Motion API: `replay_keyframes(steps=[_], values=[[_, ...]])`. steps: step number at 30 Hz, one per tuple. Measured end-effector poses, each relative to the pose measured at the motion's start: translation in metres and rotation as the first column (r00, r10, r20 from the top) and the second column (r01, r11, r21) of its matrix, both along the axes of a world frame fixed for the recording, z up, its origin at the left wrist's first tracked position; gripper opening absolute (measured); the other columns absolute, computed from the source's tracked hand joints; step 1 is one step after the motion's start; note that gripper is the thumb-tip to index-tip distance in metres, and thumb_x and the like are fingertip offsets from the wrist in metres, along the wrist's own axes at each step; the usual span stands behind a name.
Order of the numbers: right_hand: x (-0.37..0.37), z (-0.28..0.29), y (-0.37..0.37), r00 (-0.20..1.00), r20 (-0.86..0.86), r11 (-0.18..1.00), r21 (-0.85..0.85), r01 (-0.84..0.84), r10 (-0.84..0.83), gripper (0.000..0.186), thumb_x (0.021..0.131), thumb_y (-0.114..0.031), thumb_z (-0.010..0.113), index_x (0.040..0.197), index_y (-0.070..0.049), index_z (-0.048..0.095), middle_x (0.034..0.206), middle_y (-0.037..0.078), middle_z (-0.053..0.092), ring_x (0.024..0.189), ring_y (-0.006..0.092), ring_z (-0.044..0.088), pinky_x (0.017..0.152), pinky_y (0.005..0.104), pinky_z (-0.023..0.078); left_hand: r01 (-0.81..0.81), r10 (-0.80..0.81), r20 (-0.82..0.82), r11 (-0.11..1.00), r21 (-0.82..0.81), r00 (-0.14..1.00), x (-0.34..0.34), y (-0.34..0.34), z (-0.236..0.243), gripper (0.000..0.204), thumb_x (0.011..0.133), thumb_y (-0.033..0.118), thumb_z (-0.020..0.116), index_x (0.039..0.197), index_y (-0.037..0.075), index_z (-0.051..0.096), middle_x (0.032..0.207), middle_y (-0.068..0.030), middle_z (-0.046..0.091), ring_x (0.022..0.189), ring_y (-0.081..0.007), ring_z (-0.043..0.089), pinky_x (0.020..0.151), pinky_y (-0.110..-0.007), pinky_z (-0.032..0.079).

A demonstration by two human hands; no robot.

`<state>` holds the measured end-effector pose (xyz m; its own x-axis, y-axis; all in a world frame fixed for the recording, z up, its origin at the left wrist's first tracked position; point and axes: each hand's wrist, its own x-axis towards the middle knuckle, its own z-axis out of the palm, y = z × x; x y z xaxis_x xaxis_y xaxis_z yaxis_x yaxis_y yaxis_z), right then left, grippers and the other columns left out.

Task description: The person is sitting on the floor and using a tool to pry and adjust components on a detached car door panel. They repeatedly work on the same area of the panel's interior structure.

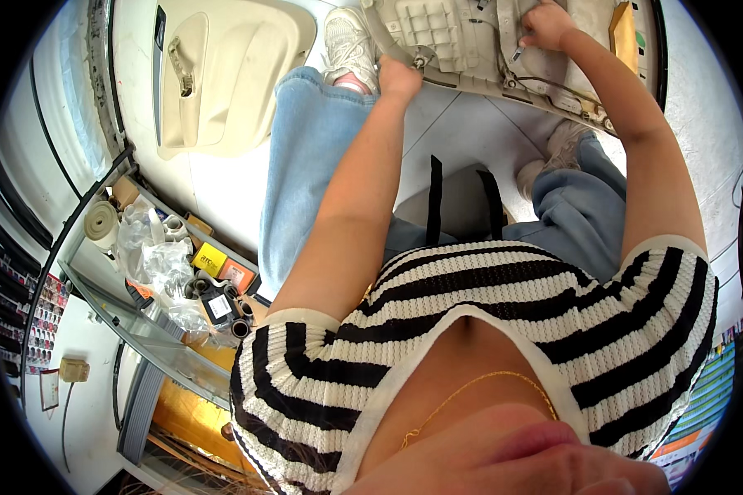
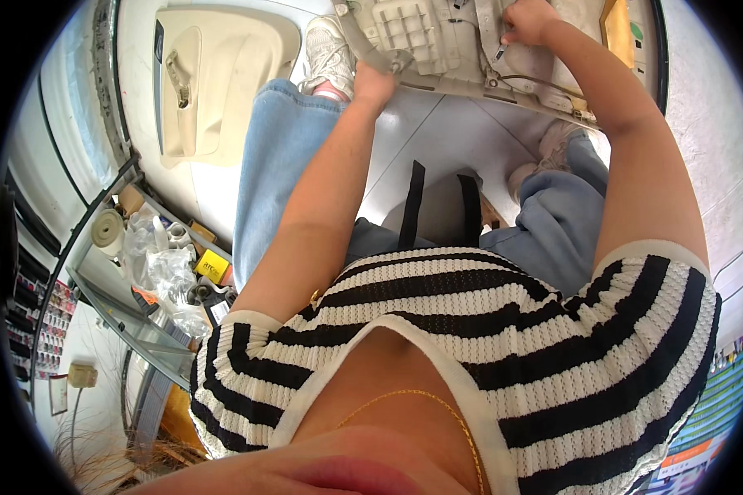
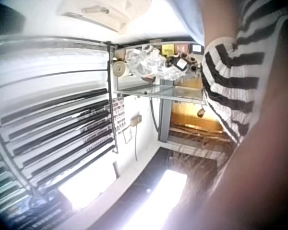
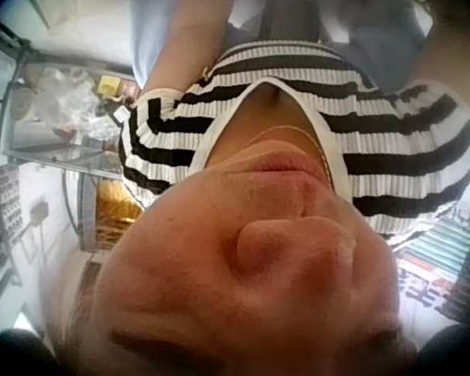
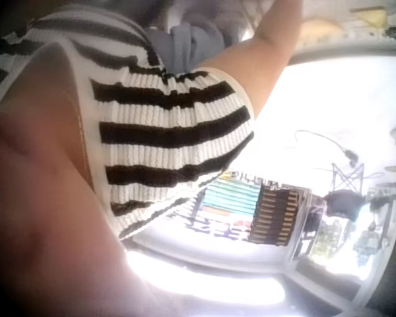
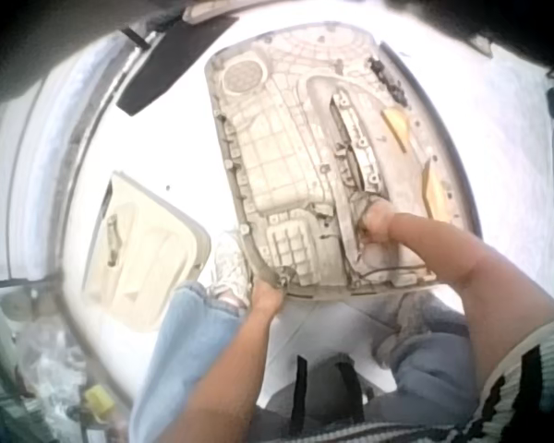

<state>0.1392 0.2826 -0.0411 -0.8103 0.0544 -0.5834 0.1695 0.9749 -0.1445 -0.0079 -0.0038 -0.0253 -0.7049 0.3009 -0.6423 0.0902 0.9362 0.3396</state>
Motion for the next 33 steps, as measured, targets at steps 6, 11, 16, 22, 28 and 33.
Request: replay_keyframes(steps=[6, 11, 16, 22, 28, 33], values=[[-0.004, 0.006, 0.002, 0.999, 0.027, 0.999, -0.007, 0.045, -0.045, 0.035, 0.071, -0.049, 0.061, 0.083, -0.018, 0.069, 0.079, 0.007, 0.067, 0.075, 0.0249, 0.063, 0.075, 0.0389, 0.044, -0.016, 0.016, -0.008, 1.000, -0.025, 1.000, 0.000, 0.000, -0.001, 0.053, 0.074, 0.012, 0.062, 0.112, -0.011, 0.034, 0.103, -0.0295, 0.057, 0.100, -0.0380, 0.057, 0.086, -0.038, 0.045], [-0.004, 0.012, 0.002, 0.999, 0.036, 0.999, -0.008, 0.036, -0.036, 0.035, 0.071, -0.051, 0.061, 0.081, -0.018, 0.069, 0.078, 0.006, 0.066, 0.075, 0.0244, 0.063, 0.074, 0.0395, 0.044, -0.005, 0.005, -0.004, 1.000, -0.023, 1.000, 0.000, 0.002, 0.005, 0.052, 0.074, 0.012, 0.062, 0.111, -0.011, 0.034, 0.103, -0.0296, 0.057, 0.100, -0.0383, 0.057, 0.087, -0.038, 0.045], [-0.003, 0.018, 0.009, 0.995, 0.077, 0.997, 0.035, -0.068, 0.065, 0.036, 0.070, -0.052, 0.061, 0.077, -0.018, 0.068, 0.076, 0.005, 0.066, 0.076, 0.0233, 0.063, 0.076, 0.0390, 0.044, -0.011, 0.011, -0.018, 1.000, -0.002, 1.000, 0.000, -0.001, -0.003, 0.051, 0.073, 0.011, 0.062, 0.111, -0.011, 0.035, 0.102, -0.0300, 0.057, 0.099, -0.0385, 0.057, 0.087, -0.038, 0.045], [0.001, 0.013, 0.009, 0.985, 0.069, 0.985, 0.057, -0.164, 0.160, 0.036, 0.070, -0.053, 0.061, 0.072, -0.018, 0.068, 0.073, 0.004, 0.066, 0.075, 0.0216, 0.062, 0.082, 0.0392, 0.041, 0.007, -0.007, -0.009, 1.000, -0.010, 1.000, -0.001, 0.000, -0.001, 0.050, 0.073, 0.011, 0.062, 0.110, -0.011, 0.035, 0.103, -0.0297, 0.057, 0.100, -0.0384, 0.056, 0.087, -0.038, 0.045], [-0.004, 0.015, 0.000, 0.994, 0.032, 0.992, 0.069, -0.107, 0.105, 0.035, 0.069, -0.053, 0.061, 0.069, -0.018, 0.067, 0.070, 0.005, 0.065, 0.072, 0.0219, 0.062, 0.083, 0.0415, 0.038, -0.035, 0.035, 0.001, 0.999, -0.004, 0.999, 0.000, -0.001, -0.003, 0.050, 0.073, 0.011, 0.062, 0.110, -0.010, 0.036, 0.103, -0.0291, 0.057, 0.100, -0.0381, 0.057, 0.087, -0.038, 0.045], [0.005, 0.016, 0.003, 0.997, -0.072, 1.000, -0.005, -0.004, 0.004, 0.034, 0.069, -0.052, 0.063, 0.068, -0.018, 0.067, 0.066, 0.004, 0.064, 0.069, 0.0225, 0.061, 0.081, 0.0419, 0.038, -0.033, 0.033, -0.014, 0.999, -0.024, 0.999, 0.001, 0.004, 0.003, 0.050, 0.073, 0.011, 0.062, 0.110, -0.010, 0.036, 0.104, -0.0292, 0.057, 0.101, -0.0380, 0.057, 0.087, -0.038, 0.045]])
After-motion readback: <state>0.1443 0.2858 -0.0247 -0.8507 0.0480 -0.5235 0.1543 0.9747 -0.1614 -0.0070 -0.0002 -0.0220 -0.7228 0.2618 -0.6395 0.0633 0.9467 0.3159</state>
